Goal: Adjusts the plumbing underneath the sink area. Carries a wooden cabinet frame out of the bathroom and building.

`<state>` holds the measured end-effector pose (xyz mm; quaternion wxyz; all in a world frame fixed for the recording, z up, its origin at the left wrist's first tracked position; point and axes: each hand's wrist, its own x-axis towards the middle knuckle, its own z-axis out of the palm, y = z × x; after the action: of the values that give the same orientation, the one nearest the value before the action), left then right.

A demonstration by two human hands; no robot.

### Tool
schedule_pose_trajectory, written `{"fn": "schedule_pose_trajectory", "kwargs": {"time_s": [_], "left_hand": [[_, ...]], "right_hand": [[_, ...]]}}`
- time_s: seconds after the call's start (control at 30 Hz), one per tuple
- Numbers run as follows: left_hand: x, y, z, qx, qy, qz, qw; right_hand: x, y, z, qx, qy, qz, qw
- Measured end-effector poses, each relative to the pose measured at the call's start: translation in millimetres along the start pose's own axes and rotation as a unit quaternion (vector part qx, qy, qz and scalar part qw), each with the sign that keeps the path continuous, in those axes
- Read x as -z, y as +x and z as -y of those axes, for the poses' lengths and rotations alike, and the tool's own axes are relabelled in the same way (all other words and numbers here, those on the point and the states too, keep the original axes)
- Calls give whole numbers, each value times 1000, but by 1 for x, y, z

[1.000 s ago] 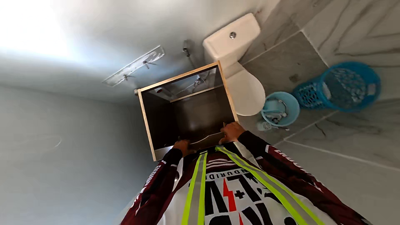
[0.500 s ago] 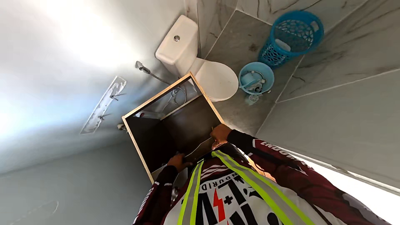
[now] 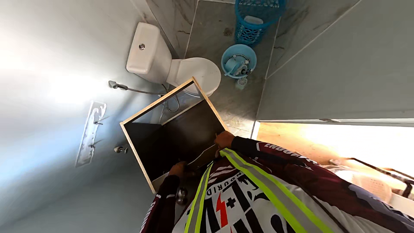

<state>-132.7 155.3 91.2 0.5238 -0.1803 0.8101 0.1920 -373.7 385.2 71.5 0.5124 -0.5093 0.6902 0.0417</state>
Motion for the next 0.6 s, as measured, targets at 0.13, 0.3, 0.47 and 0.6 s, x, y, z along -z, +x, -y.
{"fn": "schedule_pose_trajectory", "kwargs": {"time_s": [0.13,0.3,0.47,0.6], "left_hand": [[8,-2,-11,-30,26,-4,999],[12,5,-35,-55,44,29,997],[29,17,-78,-38,47,29,998],[49,34,-113,-24,49,11,998]], "right_hand": [[3,-18,4,-41,5,23,999],[-13,-37,-9,-64,28,62,996],[-27,-62,-41,-75,58,83,992],[-26,-82,-74,-65,76,65,993]]}}
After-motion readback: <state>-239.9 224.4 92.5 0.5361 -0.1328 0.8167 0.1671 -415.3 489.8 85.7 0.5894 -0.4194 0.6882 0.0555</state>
